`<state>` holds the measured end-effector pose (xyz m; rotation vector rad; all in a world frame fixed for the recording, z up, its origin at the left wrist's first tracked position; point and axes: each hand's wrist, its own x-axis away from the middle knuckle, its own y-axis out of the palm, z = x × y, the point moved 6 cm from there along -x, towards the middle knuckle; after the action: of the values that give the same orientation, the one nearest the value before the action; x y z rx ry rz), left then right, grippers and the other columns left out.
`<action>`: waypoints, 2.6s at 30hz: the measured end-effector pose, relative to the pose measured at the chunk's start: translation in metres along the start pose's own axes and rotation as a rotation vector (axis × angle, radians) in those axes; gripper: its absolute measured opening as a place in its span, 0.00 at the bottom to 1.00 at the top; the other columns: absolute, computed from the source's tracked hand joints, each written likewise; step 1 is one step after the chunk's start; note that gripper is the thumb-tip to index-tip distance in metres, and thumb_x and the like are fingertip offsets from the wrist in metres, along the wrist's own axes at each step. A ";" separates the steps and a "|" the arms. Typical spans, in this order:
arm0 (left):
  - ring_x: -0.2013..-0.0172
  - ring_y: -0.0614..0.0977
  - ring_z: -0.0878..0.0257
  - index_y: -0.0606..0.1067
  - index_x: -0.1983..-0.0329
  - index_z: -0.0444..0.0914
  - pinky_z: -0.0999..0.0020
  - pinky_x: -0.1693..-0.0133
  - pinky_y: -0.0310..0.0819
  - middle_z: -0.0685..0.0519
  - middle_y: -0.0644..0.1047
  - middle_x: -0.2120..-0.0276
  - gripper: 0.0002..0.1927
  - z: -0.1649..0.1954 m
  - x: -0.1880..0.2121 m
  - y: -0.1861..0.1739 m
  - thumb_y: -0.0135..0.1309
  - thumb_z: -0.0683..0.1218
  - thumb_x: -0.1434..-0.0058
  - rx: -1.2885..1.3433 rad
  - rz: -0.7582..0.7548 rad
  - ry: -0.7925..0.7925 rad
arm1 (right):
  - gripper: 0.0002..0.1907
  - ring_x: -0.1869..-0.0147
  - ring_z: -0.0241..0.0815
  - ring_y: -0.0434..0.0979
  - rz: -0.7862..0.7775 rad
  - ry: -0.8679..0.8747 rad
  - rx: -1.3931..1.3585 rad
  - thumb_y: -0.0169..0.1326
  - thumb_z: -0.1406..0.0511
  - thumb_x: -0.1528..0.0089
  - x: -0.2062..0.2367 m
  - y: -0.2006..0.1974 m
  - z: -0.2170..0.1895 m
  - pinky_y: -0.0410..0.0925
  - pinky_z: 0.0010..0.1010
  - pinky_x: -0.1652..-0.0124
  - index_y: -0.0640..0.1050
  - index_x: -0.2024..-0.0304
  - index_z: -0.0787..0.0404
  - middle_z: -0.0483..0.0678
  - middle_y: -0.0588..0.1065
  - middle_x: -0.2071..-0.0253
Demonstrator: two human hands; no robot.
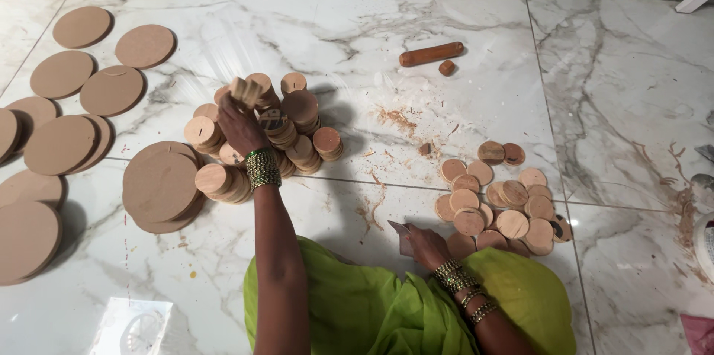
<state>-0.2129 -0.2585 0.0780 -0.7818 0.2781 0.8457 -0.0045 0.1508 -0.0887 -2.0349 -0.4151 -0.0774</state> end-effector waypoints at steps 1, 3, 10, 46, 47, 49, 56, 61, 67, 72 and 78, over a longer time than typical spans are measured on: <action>0.38 0.72 0.46 0.65 0.31 0.36 0.51 0.38 0.68 0.41 0.71 0.38 0.24 0.007 0.002 -0.007 0.51 0.43 0.29 0.100 0.087 0.048 | 0.22 0.60 0.58 0.83 -0.003 0.005 -0.007 0.48 0.63 0.36 -0.001 -0.002 -0.002 0.73 0.51 0.64 0.67 0.39 0.60 0.50 0.83 0.61; 0.40 0.73 0.46 0.63 0.31 0.31 0.51 0.39 0.69 0.38 0.71 0.40 0.26 0.016 0.007 -0.022 0.53 0.43 0.29 0.302 0.264 0.154 | 0.21 0.63 0.57 0.83 -0.006 0.010 -0.023 0.48 0.63 0.36 -0.003 -0.007 -0.007 0.73 0.50 0.65 0.68 0.40 0.59 0.49 0.82 0.63; 0.52 0.72 0.57 0.69 0.36 0.31 0.60 0.51 0.70 0.46 0.71 0.48 0.24 0.003 0.044 0.005 0.52 0.56 0.21 1.639 -0.076 -0.601 | 0.13 0.62 0.58 0.83 -0.019 0.010 0.072 0.45 0.60 0.32 -0.012 -0.023 -0.034 0.71 0.52 0.64 0.71 0.47 0.57 0.56 0.82 0.68; 0.52 0.82 0.46 0.72 0.37 0.30 0.52 0.48 0.79 0.38 0.80 0.51 0.42 0.096 0.308 0.032 0.28 0.69 0.28 1.700 -0.572 -1.238 | 0.29 0.48 0.53 0.75 0.627 -0.600 0.079 0.57 0.63 0.37 0.046 -0.081 -0.115 0.73 0.42 0.52 0.72 0.32 0.54 0.52 0.71 0.45; 0.51 0.81 0.46 0.70 0.37 0.29 0.51 0.46 0.78 0.38 0.79 0.50 0.42 0.094 0.310 0.033 0.30 0.70 0.28 1.681 -0.541 -1.299 | 0.29 0.48 0.53 0.75 0.634 -0.565 0.061 0.56 0.63 0.37 0.046 -0.080 -0.112 0.73 0.42 0.51 0.73 0.32 0.53 0.51 0.71 0.47; 0.50 0.81 0.45 0.69 0.36 0.28 0.50 0.45 0.77 0.38 0.79 0.48 0.42 0.094 0.312 0.034 0.33 0.70 0.28 1.685 -0.533 -1.372 | 0.29 0.46 0.53 0.75 0.651 -0.538 0.011 0.53 0.65 0.37 0.047 -0.080 -0.107 0.73 0.42 0.49 0.73 0.32 0.53 0.50 0.71 0.48; 0.51 0.81 0.46 0.71 0.40 0.30 0.46 0.44 0.73 0.41 0.78 0.49 0.41 0.098 0.319 0.036 0.33 0.71 0.32 1.732 -0.602 -1.480 | 0.26 0.40 0.57 0.77 0.792 -0.519 -0.232 0.46 0.70 0.31 0.055 -0.089 -0.094 0.73 0.43 0.47 0.68 0.30 0.57 0.56 0.73 0.40; 0.56 0.82 0.49 0.74 0.40 0.27 0.52 0.49 0.75 0.42 0.80 0.54 0.45 0.107 0.316 0.037 0.32 0.72 0.28 1.849 -0.729 -1.291 | 0.28 0.42 0.59 0.74 0.684 -0.516 -0.084 0.46 0.61 0.32 0.047 -0.081 -0.099 0.70 0.46 0.46 0.66 0.28 0.57 0.58 0.71 0.43; 0.56 0.83 0.47 0.74 0.45 0.30 0.53 0.49 0.78 0.41 0.81 0.55 0.37 0.099 0.321 0.043 0.33 0.66 0.30 1.763 -0.602 -1.420 | 0.34 0.44 0.59 0.70 0.688 -0.542 0.127 0.46 0.53 0.33 0.047 -0.077 -0.108 0.64 0.51 0.46 0.63 0.26 0.57 0.59 0.68 0.41; 0.61 0.81 0.45 0.74 0.51 0.26 0.53 0.57 0.78 0.37 0.79 0.60 0.26 0.106 0.320 0.042 0.41 0.56 0.27 1.440 -0.726 -0.993 | 0.30 0.45 0.59 0.69 0.674 -0.455 0.120 0.47 0.57 0.31 0.049 -0.088 -0.109 0.66 0.49 0.45 0.64 0.25 0.52 0.58 0.68 0.42; 0.67 0.81 0.48 0.75 0.55 0.27 0.54 0.62 0.78 0.37 0.79 0.64 0.26 0.094 0.322 0.043 0.35 0.54 0.26 1.332 -0.613 -1.116 | 0.27 0.47 0.58 0.72 0.573 -0.341 0.110 0.49 0.61 0.33 0.044 -0.084 -0.107 0.68 0.47 0.48 0.69 0.29 0.48 0.56 0.70 0.41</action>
<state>-0.0435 0.0085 -0.0428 0.8588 -0.3934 0.2571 0.0229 0.1051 0.0442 -1.9858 -0.0285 0.6347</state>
